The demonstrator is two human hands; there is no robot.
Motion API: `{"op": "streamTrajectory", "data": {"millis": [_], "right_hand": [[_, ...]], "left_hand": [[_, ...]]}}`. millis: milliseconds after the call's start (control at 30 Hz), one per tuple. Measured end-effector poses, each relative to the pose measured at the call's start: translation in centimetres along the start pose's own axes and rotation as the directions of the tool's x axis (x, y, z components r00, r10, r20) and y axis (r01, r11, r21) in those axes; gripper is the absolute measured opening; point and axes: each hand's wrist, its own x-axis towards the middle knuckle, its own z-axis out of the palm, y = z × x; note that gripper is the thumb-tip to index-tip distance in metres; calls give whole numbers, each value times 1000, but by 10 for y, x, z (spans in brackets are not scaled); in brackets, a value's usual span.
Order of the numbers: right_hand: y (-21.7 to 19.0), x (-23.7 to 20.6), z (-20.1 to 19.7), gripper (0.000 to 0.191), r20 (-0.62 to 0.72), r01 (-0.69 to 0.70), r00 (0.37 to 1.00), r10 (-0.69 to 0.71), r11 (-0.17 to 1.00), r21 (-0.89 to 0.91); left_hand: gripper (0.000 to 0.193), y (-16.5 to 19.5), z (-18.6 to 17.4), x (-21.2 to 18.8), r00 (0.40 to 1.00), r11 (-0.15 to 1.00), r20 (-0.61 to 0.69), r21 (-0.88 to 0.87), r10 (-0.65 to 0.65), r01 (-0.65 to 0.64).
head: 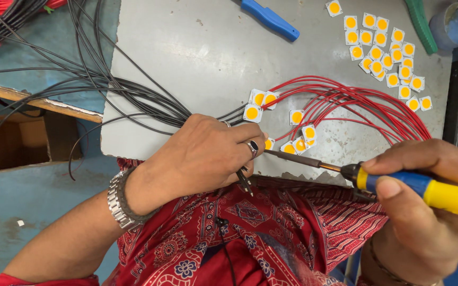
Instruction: The person strips the ends of red and black wires with pliers, dips the stripped ends into a small container of flux or paste, then uses a soldering iron to solder the wire ends onto the contact pads of small square LED COB chips on the workbench, working on one LED at a time.
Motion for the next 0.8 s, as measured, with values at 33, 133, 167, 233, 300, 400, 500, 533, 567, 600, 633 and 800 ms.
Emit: {"op": "streamTrajectory", "data": {"millis": [33,133,167,233,300,400,500,533,567,600,633,800], "right_hand": [[1,0,-2,23,11,2,1000,-2,1000,-14],[3,3,-8,23,52,-2,999,6,997,-81],[4,3,-10,23,53,-6,999,11,996,-90],[7,-1,-12,22,21,5,1000,-3,998,-66],[16,-5,-16,24,-28,17,999,-17,1000,-14],[36,-10,-24,26,-120,53,992,-28,977,207],[55,-12,-36,29,-175,98,984,-29,912,398],[60,-13,-39,30,-182,110,983,-36,903,415],[64,-14,-41,31,-186,118,982,-40,895,430],[67,-14,-42,32,-187,123,981,-42,887,445],[69,-15,-40,33,-192,135,980,-58,899,416],[71,-10,-21,48,-210,214,964,-164,946,244]], "left_hand": [[16,0,0,0,1000,1000,-6,-3,2,-2],[16,1,0,0,999,1000,-33,-7,12,-12],[16,1,0,0,999,1000,-43,-8,15,-16],[16,1,-2,-2,998,999,-55,-26,28,-30],[16,1,-2,-2,996,998,-77,-39,42,-46],[15,1,-1,-2,991,997,-125,-50,54,-60],[10,0,-2,-3,985,991,-173,-125,14,-36],[9,-1,-4,-4,982,981,-186,-193,-18,-19],[8,-2,-7,-5,979,965,-197,-260,-51,-2],[12,-5,-9,-5,978,947,-199,-323,-69,2],[16,-7,-13,-5,976,924,-199,-383,-87,4],[33,-18,-28,-3,985,859,-169,-509,-45,-48]]}}
